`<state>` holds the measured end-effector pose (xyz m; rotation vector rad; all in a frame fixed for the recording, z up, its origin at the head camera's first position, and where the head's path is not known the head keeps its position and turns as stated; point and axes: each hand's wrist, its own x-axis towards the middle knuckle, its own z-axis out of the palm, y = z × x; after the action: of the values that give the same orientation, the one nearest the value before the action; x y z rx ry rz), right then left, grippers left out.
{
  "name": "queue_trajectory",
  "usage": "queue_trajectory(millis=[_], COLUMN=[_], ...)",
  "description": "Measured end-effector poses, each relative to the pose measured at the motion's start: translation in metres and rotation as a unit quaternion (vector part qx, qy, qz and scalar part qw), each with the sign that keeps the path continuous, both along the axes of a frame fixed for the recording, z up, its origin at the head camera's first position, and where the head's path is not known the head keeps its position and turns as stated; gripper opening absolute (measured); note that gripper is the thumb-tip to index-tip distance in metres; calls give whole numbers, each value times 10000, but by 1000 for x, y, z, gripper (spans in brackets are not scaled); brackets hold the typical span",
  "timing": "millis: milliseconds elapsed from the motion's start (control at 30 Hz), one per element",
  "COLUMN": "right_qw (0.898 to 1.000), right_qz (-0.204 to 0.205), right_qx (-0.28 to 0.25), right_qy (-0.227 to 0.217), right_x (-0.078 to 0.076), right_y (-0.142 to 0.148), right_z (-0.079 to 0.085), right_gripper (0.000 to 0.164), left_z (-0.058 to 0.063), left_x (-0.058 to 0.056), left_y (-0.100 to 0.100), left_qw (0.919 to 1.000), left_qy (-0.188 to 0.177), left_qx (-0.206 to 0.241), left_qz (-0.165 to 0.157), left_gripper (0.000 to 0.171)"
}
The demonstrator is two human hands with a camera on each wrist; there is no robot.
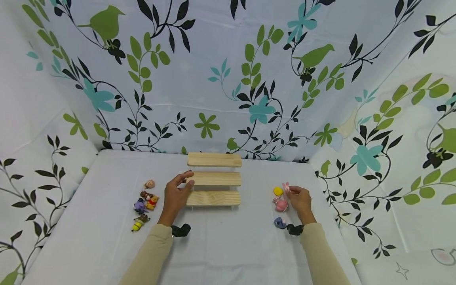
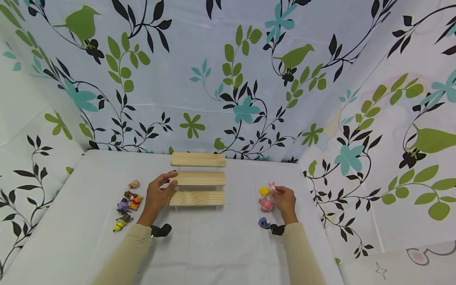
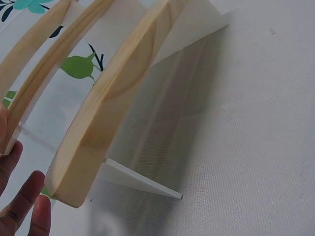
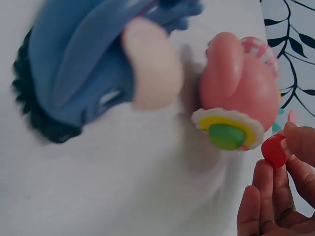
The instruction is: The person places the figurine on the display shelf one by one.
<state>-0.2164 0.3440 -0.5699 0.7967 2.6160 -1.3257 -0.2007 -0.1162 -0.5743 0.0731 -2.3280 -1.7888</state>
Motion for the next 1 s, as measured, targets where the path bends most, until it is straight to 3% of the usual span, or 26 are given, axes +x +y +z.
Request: queue_trajectory(millis=[367,600,1000], right_qw=[9972,9937,9736], right_qz=[83,340,654], right_qx=[-595,-595,-1126], right_qy=[435,883,1877], right_x=[-8,-10,-11], right_y=[-11,-26,-60], right_z=[21,36,62], right_gripper=[36,35,36], left_z=[0,0,-2], left_x=[1,1,0], left_y=[-1,-1,0], left_qw=[10000,10000,9999], left_qy=[27,61,-28], left_qx=[62,52,-106], left_qz=[-11,9,90], left_gripper=[35,33,34])
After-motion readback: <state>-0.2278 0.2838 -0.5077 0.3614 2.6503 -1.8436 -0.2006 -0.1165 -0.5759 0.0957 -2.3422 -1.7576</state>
